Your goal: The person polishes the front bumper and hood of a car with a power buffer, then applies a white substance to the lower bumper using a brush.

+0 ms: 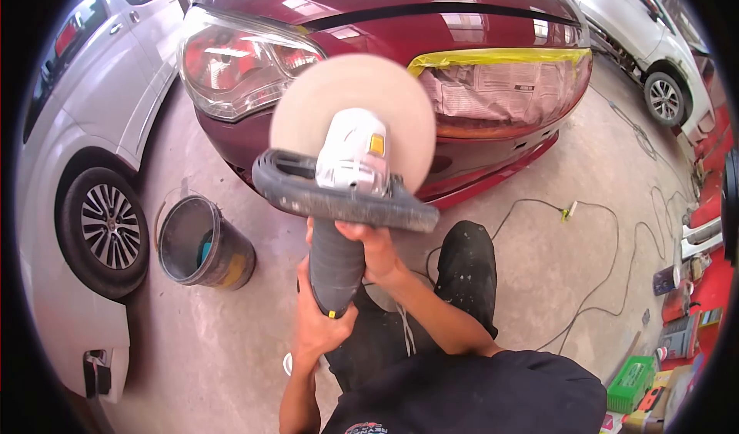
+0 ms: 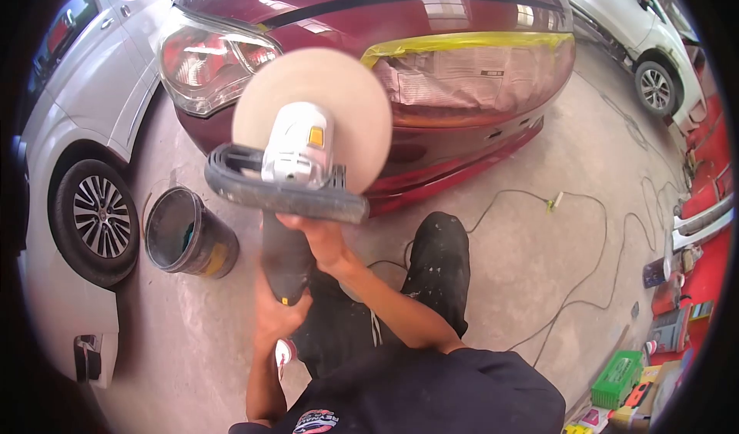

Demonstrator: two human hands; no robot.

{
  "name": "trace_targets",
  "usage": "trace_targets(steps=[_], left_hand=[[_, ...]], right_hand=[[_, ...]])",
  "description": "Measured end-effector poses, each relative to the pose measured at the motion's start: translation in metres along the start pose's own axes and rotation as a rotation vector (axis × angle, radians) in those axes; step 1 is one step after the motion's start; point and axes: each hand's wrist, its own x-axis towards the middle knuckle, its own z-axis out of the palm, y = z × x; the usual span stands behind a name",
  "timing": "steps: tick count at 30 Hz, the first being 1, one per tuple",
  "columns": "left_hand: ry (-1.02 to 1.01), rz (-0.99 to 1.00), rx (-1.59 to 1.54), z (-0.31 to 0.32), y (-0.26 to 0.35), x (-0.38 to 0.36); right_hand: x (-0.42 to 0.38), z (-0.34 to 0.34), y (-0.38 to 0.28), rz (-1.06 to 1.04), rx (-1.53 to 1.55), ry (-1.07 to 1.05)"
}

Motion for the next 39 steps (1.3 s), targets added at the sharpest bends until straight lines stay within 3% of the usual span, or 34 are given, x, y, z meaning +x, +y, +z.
trace_targets(steps=[2,6,8,12,15,20,23,26,27,30,33,35,39], left_hand=[[-0.005,-0.047,-0.025,0.004,-0.028,-0.019],[0.028,-0.225,-0.04,-0.003,-0.061,-0.065],[0.065,-0.309,-0.03,-0.006,-0.068,-0.077],[0.115,-0.198,-0.075,-0.01,-0.079,-0.08],[0.033,-0.17,0.017,-0.002,-0.072,-0.072],[-0.195,-0.168,0.088,0.02,-0.052,-0.049],[-0.221,-0.244,0.097,0.016,-0.042,-0.045],[-0.016,-0.094,0.093,0.004,-0.052,-0.054],[0.029,-0.202,0.083,-0.005,-0.066,-0.064],[0.199,-0.224,0.104,-0.026,-0.087,-0.067],[0.207,-0.184,0.133,-0.032,-0.091,-0.066],[0.096,-0.15,0.182,-0.023,-0.072,-0.058],[-0.124,-0.191,0.198,0.017,-0.058,-0.041]], right_hand=[[-0.022,-0.039,0.055,0.007,-0.08,0.033],[-0.056,-0.033,0.088,0.165,0.08,0.035],[-0.06,-0.036,0.111,0.19,-0.028,0.021],[-0.06,-0.026,0.129,0.171,-0.129,0.064],[-0.088,-0.081,0.155,0.127,-0.106,0.159],[-0.081,-0.068,0.065,0.031,0.111,-0.065],[-0.082,-0.068,0.068,0.075,0.098,-0.094],[-0.08,-0.072,0.107,0.153,-0.034,-0.05],[-0.072,-0.066,0.122,0.186,-0.118,-0.049],[-0.041,-0.031,0.137,0.261,-0.382,-0.131],[-0.041,-0.036,0.155,0.137,-0.436,-0.055],[-0.07,-0.083,0.192,0.068,-0.332,0.087],[-0.093,-0.104,0.113,0.018,0.099,0.046]])
